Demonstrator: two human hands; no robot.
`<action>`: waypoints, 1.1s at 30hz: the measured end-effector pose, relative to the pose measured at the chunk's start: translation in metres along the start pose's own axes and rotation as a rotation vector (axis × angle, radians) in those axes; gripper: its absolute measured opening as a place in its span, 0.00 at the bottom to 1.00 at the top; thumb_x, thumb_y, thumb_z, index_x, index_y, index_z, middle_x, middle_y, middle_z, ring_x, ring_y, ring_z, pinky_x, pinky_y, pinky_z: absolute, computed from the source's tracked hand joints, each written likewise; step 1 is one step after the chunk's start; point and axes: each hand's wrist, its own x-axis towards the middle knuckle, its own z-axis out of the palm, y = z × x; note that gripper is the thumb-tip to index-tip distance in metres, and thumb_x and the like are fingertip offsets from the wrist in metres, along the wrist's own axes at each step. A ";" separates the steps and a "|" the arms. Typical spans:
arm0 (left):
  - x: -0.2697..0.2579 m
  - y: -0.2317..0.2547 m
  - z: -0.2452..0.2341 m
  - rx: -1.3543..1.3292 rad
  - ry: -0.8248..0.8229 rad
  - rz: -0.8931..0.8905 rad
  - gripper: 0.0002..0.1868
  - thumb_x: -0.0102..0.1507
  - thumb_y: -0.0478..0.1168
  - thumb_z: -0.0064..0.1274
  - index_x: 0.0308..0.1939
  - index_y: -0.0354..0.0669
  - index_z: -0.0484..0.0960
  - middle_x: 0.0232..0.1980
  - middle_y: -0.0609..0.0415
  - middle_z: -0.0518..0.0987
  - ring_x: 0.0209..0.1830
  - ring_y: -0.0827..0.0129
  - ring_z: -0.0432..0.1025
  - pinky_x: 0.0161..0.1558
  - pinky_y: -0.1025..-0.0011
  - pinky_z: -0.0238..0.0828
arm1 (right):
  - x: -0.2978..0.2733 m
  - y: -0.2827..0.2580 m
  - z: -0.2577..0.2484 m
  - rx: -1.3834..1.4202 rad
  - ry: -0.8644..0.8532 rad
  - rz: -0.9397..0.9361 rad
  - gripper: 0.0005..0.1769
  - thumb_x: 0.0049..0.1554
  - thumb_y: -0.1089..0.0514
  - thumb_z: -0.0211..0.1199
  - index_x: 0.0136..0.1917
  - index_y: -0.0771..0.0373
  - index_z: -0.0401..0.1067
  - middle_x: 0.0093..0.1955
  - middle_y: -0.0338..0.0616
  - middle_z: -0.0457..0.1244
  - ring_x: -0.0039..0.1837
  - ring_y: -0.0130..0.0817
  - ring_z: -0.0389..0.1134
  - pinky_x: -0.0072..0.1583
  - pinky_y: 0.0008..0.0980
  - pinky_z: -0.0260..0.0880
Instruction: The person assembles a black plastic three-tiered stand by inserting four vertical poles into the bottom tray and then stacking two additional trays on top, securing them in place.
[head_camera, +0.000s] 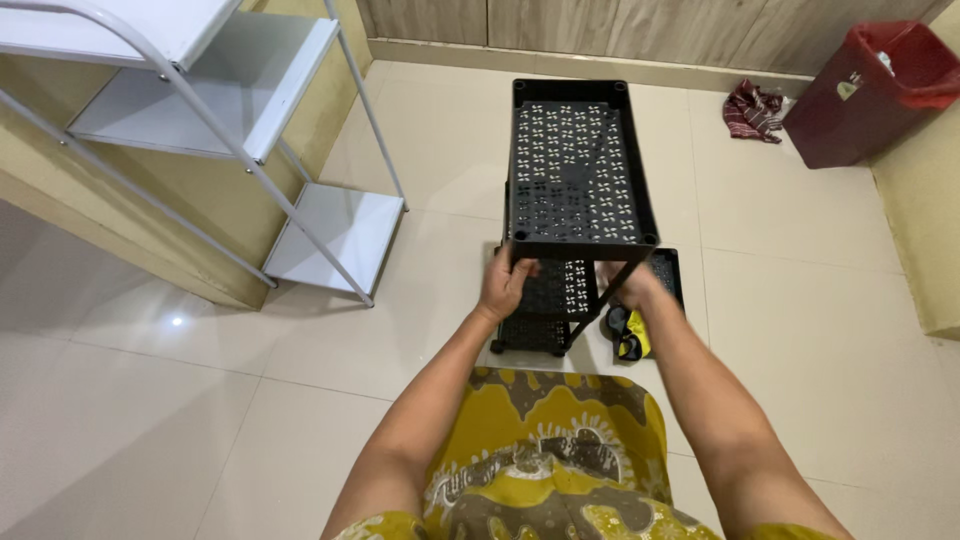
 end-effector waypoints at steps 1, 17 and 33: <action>-0.004 0.007 0.002 -0.013 -0.056 -0.004 0.24 0.74 0.56 0.42 0.58 0.36 0.73 0.41 0.56 0.79 0.37 0.72 0.74 0.43 0.73 0.74 | -0.009 -0.028 -0.008 -0.160 0.262 0.047 0.09 0.63 0.64 0.58 0.55 0.67 0.75 0.45 0.41 0.66 0.43 0.31 0.66 0.43 0.35 0.65; 0.008 -0.026 0.011 0.346 0.279 0.260 0.28 0.74 0.59 0.38 0.60 0.35 0.72 0.43 0.40 0.81 0.40 0.47 0.78 0.38 0.60 0.73 | -0.118 -0.148 0.209 -2.066 -0.029 -1.250 0.26 0.55 0.57 0.62 0.68 0.52 0.70 0.46 0.48 0.64 0.37 0.36 0.68 0.34 0.33 0.72; 0.031 -0.031 -0.012 0.121 0.273 0.193 0.20 0.77 0.51 0.42 0.60 0.37 0.76 0.45 0.46 0.80 0.39 0.66 0.73 0.41 0.66 0.71 | -0.128 -0.187 0.176 -1.860 -0.243 -0.726 0.46 0.47 0.46 0.72 0.76 0.53 0.61 0.60 0.52 0.62 0.61 0.51 0.66 0.65 0.56 0.58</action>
